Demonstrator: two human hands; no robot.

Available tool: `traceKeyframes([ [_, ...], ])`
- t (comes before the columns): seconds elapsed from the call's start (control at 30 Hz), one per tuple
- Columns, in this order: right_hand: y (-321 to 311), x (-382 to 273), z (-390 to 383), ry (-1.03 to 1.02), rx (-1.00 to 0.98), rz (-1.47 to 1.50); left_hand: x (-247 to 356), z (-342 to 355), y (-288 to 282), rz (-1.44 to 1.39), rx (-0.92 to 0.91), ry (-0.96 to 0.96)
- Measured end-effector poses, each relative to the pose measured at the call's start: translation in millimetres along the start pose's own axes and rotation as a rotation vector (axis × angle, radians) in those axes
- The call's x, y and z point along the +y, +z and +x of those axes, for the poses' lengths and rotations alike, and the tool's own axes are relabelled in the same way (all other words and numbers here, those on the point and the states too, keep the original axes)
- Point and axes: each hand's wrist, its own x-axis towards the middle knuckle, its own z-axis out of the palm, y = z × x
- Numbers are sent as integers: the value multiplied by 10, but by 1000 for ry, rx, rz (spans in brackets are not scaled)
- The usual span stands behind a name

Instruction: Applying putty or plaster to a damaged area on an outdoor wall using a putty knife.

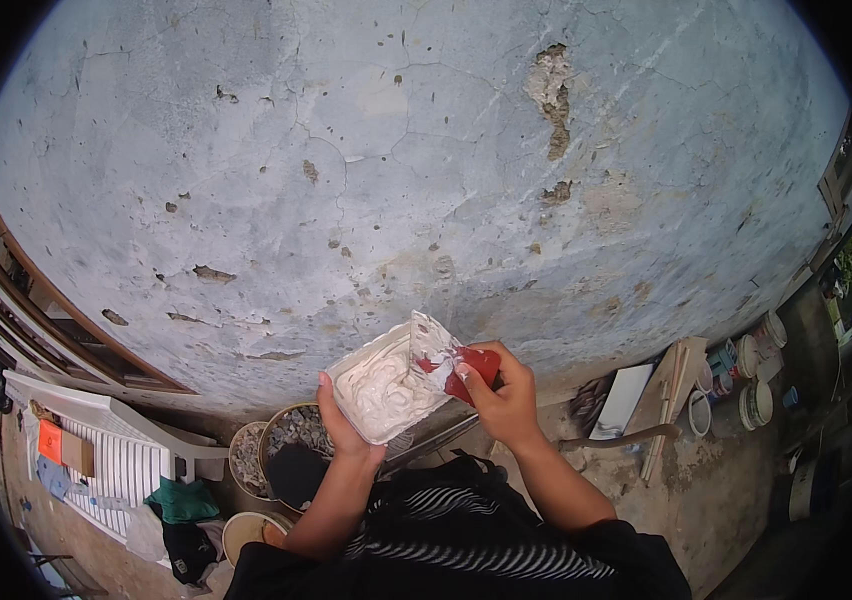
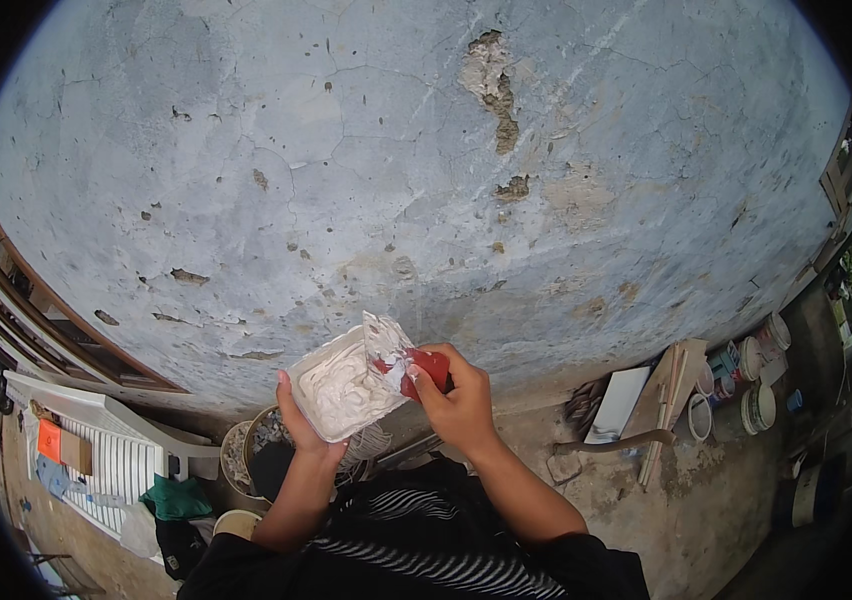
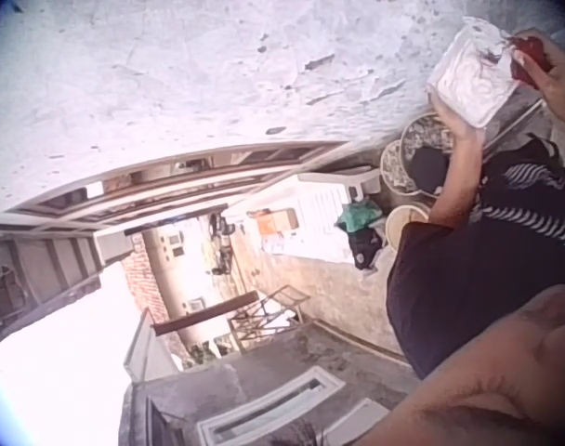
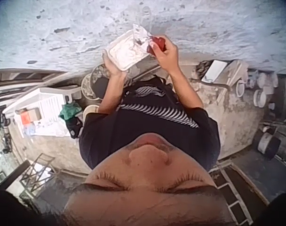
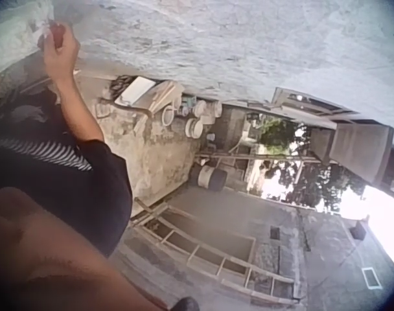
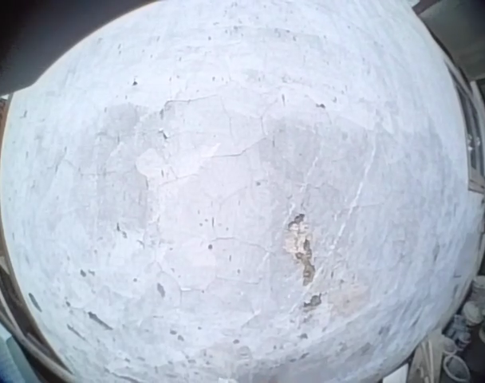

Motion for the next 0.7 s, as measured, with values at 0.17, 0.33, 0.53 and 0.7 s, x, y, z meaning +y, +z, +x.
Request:
traceKeyframes([
  [0.17, 40, 123, 48, 142, -44, 229, -27, -72, 30, -17, -51, -27],
  [0.33, 72, 230, 95, 387, -33, 490, -70, -68, -5, -11, -25, -39],
  [0.53, -10, 171, 189, 504, -28, 693, -46, -37, -6, -6, -10, -53],
  [0.7, -92, 8, 231, 394, 98, 797, -83, 55, -132, -92, -17, -78],
])
